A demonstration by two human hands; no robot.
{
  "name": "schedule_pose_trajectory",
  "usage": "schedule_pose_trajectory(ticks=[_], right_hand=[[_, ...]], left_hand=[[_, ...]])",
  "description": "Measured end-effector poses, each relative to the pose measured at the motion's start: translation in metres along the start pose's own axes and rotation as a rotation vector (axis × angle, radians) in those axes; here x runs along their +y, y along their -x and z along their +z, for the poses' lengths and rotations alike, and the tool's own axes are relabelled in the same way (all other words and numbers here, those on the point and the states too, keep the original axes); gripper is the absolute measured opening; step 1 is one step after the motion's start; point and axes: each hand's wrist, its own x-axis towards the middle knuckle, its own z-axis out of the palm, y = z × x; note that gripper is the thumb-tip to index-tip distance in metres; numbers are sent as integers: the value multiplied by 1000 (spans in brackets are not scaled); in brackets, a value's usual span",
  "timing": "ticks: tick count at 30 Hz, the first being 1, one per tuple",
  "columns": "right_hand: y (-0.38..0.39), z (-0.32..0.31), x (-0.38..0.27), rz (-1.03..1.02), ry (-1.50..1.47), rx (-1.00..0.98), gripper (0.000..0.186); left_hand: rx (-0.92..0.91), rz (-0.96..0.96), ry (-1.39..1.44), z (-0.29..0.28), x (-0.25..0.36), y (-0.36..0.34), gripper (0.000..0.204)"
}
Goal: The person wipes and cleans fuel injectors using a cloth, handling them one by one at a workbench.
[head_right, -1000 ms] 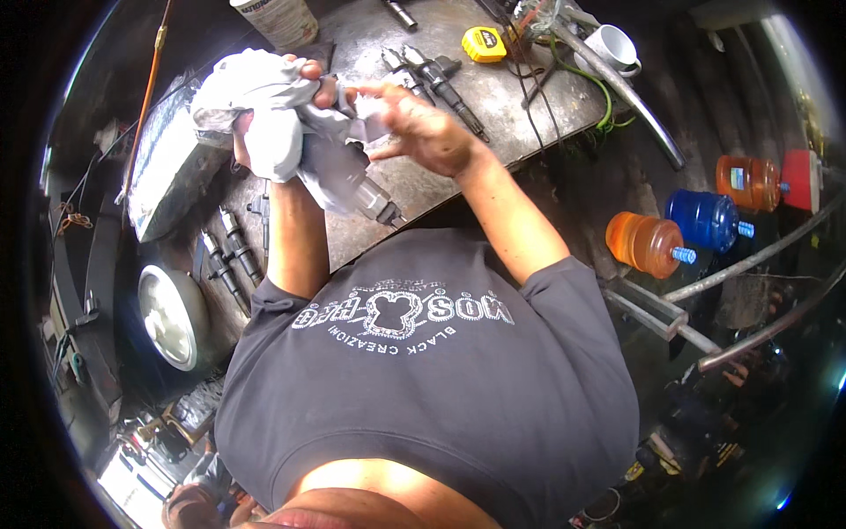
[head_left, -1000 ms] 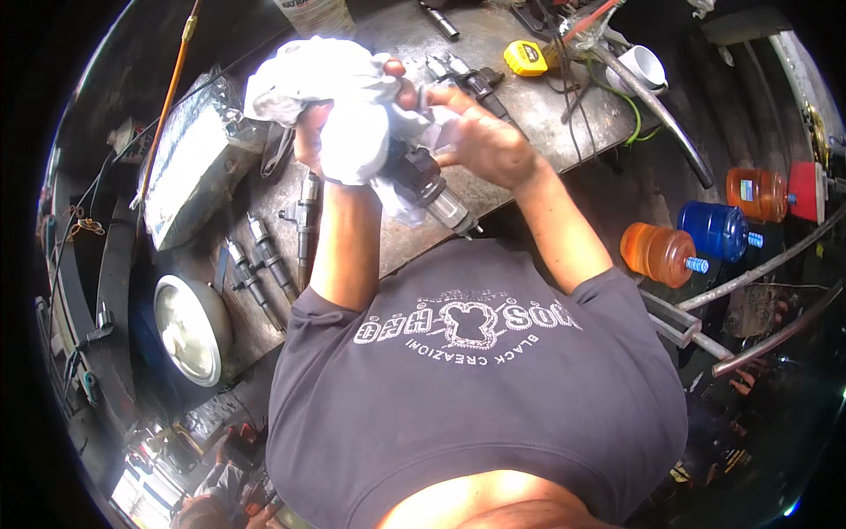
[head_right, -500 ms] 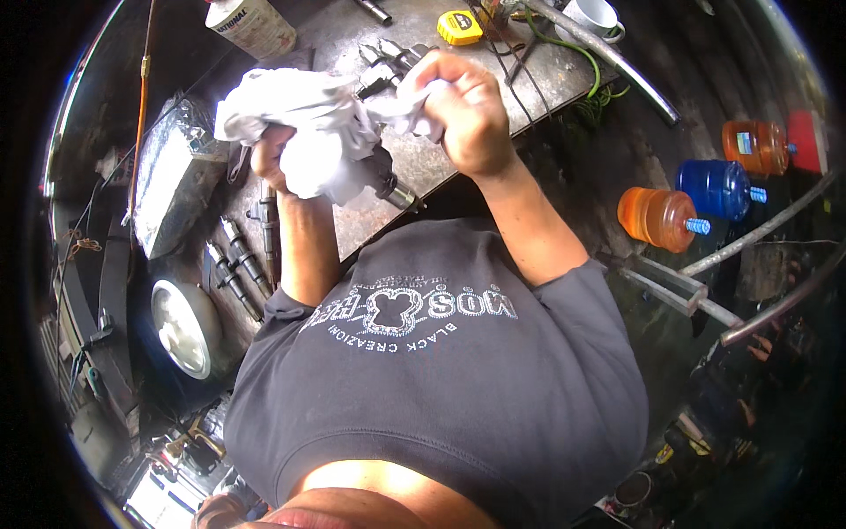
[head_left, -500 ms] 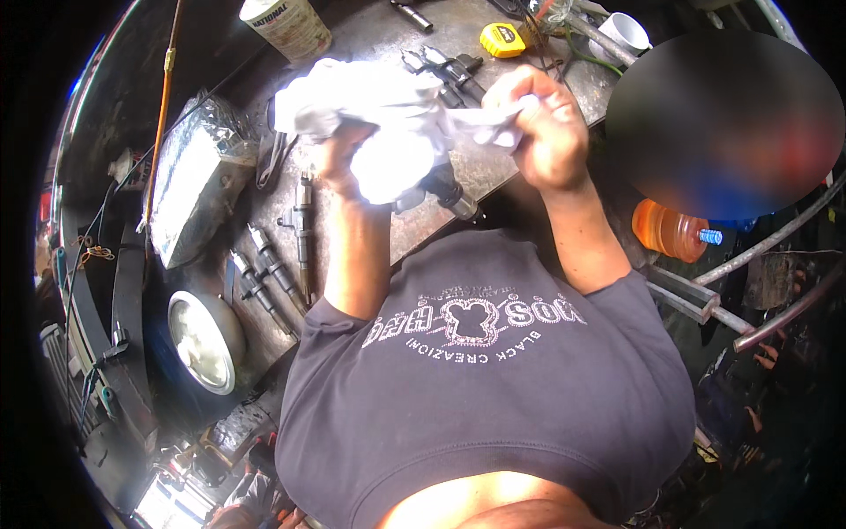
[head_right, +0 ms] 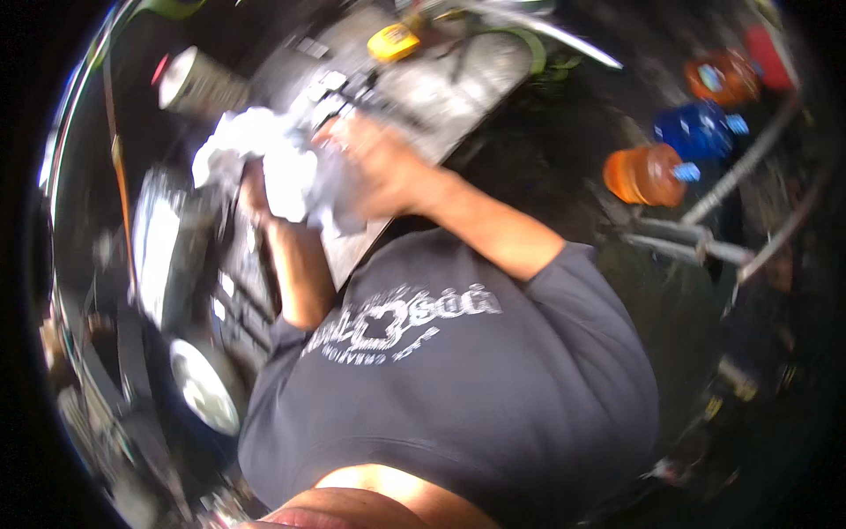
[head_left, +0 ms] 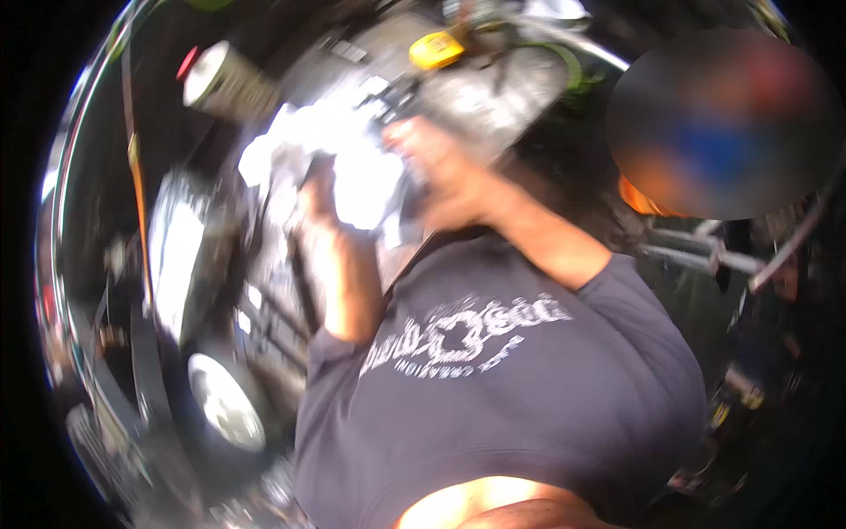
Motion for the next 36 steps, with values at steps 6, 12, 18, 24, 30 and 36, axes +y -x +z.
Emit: schedule_pose_trajectory(ticks=[6,12,18,24,30,36], right_hand=[[14,32,11,207,-118,-83,62],[23,30,58,19,-543,-37,57],[59,35,85,97,-586,-25,40],[52,11,49,110,-106,53,31],[45,-5,33,478,274,62,46],[69,28,71,300,-997,-40,47]], left_hand=[[-31,-130,-328,4,10,13,35],[-268,-157,-261,23,-7,-7,34],[-352,-166,-224,35,-17,-15,34],[-297,-154,-196,47,-23,-18,34],[-220,-152,-162,65,-33,-16,33],[-164,-191,-154,43,-32,2,33]])
